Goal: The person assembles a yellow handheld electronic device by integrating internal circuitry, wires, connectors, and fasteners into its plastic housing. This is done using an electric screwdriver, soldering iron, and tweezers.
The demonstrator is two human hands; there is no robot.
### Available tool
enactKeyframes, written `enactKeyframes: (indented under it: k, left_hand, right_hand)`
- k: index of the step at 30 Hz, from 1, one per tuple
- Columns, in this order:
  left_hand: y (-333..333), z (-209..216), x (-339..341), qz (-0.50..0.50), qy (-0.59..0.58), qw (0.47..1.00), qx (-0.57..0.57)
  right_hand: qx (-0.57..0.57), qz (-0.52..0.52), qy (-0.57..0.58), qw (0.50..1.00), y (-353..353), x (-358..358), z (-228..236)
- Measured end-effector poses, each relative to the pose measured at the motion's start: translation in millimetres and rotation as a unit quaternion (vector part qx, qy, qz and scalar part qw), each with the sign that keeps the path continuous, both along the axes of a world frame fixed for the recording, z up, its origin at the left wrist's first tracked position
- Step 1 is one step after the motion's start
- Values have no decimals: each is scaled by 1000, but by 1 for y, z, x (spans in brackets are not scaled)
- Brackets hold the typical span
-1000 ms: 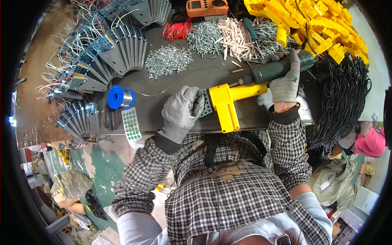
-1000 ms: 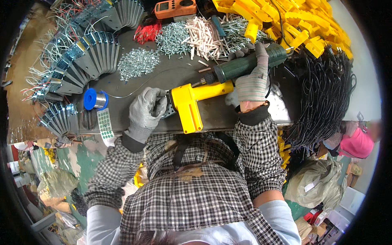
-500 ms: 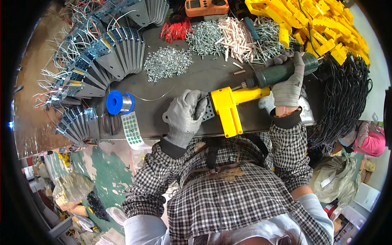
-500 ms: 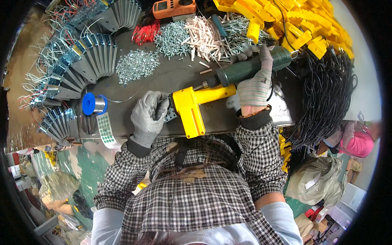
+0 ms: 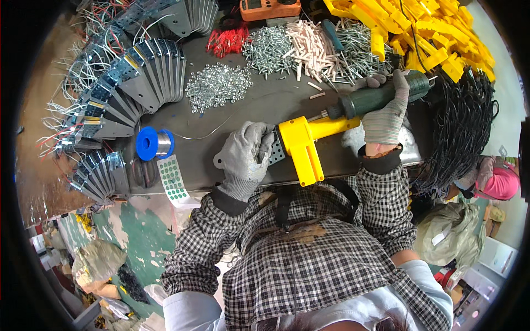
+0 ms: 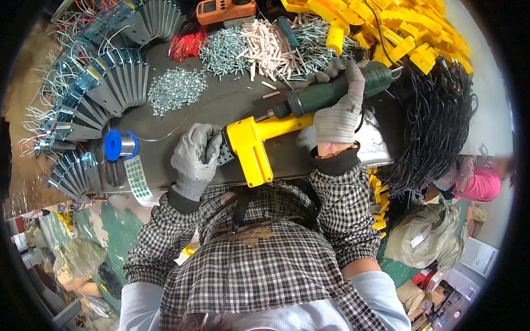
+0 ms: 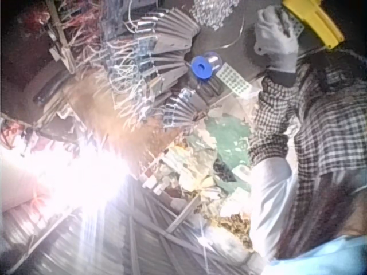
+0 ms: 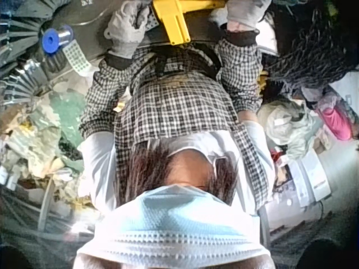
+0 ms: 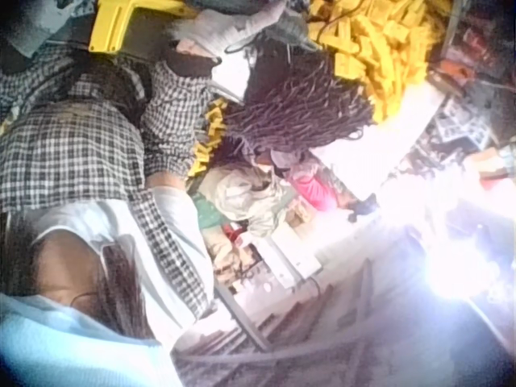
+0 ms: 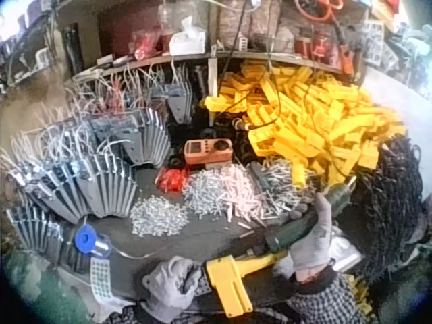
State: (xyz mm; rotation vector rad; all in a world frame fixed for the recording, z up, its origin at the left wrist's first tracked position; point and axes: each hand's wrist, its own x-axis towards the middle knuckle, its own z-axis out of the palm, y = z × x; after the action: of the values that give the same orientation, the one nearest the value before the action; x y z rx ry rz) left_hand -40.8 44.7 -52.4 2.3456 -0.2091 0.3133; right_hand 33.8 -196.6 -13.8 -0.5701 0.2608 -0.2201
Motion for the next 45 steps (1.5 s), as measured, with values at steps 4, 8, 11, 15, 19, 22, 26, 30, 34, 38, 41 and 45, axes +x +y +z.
enactKeyframes:
  k: [4,8,11,15,19,22,26,30,34,38,41,45]
  left_hand:
    - [1,-1,1,3,3,1000,4]
    - [1,0,-1,-1,-11,1000,-22]
    - [2,2,-2,-7,-8,999,-36]
    - [3,3,-1,-22,-18,1000,-5]
    - [3,-1,-2,-18,-20,1000,-10]
    - [1,0,-1,-5,-7,1000,-11]
    - [0,-1,-1,0,-7,1000,-29]
    - [1,-5,2,-8,-21,999,-29]
    - [0,-4,1,-4,-24,999,-29]
    - [1,2,-2,-10,-16,1000,2]
    - [2,2,-3,-31,-11,999,10]
    - [-1,4,-2,-51,-27,997,59]
  right_hand:
    - [-5,-14,-11,1000,1,2,0]
    - [-1,-3,-21,1000,3,-1,3]
    - [-8,-3,-9,1000,-1,1,-4]
    - [-2,7,-9,1000,-4,0,-4]
    - [-9,10,-21,1000,-1,-1,-5]
    - [-3,-7,-17,1000,-4,1,-4]
    - [-4,-3,-7,1000,0,-1,-4]
    - [25,0,-7,1000,-1,1,-4]
    - [-8,-6,-14,1000,5,-2,1]
    - [9,1,-21,1000,3,-4,-1]
    - [1,-5,-13,1000,3,-3,-1]
    - [37,-25,-5,999,9,-5,6]
